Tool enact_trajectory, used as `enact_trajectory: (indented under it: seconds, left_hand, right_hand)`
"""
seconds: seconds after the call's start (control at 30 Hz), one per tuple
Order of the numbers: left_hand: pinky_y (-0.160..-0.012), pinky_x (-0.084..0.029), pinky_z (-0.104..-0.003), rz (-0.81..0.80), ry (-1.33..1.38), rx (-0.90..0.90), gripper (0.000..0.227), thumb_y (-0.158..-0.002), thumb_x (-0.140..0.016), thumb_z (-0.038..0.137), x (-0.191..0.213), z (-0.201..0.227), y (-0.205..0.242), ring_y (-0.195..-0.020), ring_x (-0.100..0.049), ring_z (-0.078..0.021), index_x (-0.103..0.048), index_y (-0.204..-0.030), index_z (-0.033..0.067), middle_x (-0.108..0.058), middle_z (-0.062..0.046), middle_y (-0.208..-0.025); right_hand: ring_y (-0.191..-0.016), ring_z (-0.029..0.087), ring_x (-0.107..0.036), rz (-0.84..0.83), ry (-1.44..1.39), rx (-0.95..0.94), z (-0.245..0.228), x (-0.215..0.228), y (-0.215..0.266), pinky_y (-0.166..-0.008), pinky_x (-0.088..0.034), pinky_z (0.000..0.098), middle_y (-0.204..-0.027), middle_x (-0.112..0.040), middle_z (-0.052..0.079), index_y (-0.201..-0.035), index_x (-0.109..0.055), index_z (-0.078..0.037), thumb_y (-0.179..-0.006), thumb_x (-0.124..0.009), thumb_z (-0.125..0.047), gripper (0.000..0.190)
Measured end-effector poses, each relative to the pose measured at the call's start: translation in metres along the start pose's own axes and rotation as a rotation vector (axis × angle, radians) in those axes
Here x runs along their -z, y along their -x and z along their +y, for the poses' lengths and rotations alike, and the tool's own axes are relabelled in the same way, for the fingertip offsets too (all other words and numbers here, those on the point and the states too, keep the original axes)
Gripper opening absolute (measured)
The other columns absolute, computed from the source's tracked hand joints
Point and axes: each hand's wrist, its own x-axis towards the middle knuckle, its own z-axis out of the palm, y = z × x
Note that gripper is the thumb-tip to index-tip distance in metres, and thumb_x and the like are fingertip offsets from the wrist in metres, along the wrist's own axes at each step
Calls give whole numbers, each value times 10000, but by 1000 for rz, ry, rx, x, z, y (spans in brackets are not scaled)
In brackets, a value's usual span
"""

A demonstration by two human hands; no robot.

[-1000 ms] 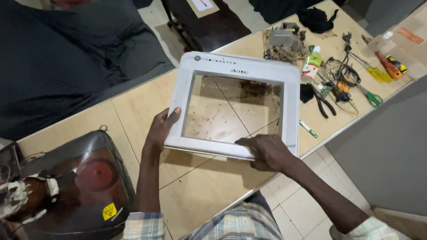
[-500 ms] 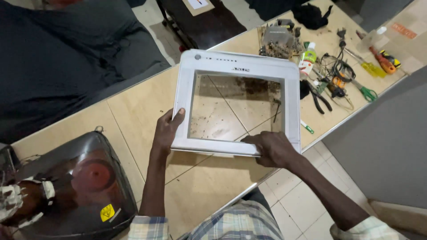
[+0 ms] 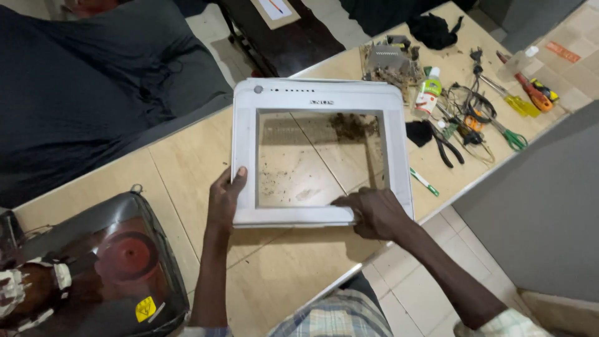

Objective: Cleaning the plastic frame of a disassembled television using a toothbrush to remove dust and debris.

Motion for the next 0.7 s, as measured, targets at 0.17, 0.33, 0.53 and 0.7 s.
enact_trajectory:
  seconds: [0.17, 0.33, 0.53, 0.7]
  left_hand:
    - [-1177, -400, -522, 2, -47, 30, 612, -1003, -627, 464, 4, 2, 1, -1372, -541, -335, -568, -1477, 82, -620, -229, -1416]
    - [-1097, -473, -493, -32, -43, -44, 616, -1021, -571, 470, 7, 8, 1, -1239, -558, -254, -559, -1482, 62, -652, -209, -1315]
    - [-1041, -497, -496, -111, 256, -140, 931, -975, -285, 738, 21, 11, -19, -1139, -588, -298, -485, -1501, -3, -626, -239, -1261]
    - [-841, -527, -374, -4, 61, -120, 611, -892, -485, 683, 8, -33, -58, -1012, -531, -153, -464, -1175, 142, -511, -53, -1083]
  right_hand:
    - [-932, 325, -712, -10, 7, 37, 2, -2, -1, -804, -569, 535, -837, -740, 30, -1267, -676, -318, -640, -755, -209, 641]
    - [-841, 279, -694, 53, -19, 32, -8, 35, 17, -742, -568, 476, -776, -721, 2, -1236, -715, -314, -631, -744, -162, 624]
    - [-683, 366, -737, 222, -274, 20, -53, 135, 70, -627, -570, 520, -655, -744, 149, -1209, -777, -229, -547, -822, -116, 673]
    - [-732, 121, -634, 305, -735, 89, -52, 183, 110, -622, -451, 283, -856, -764, 5, -1118, -835, -43, -487, -962, -180, 659]
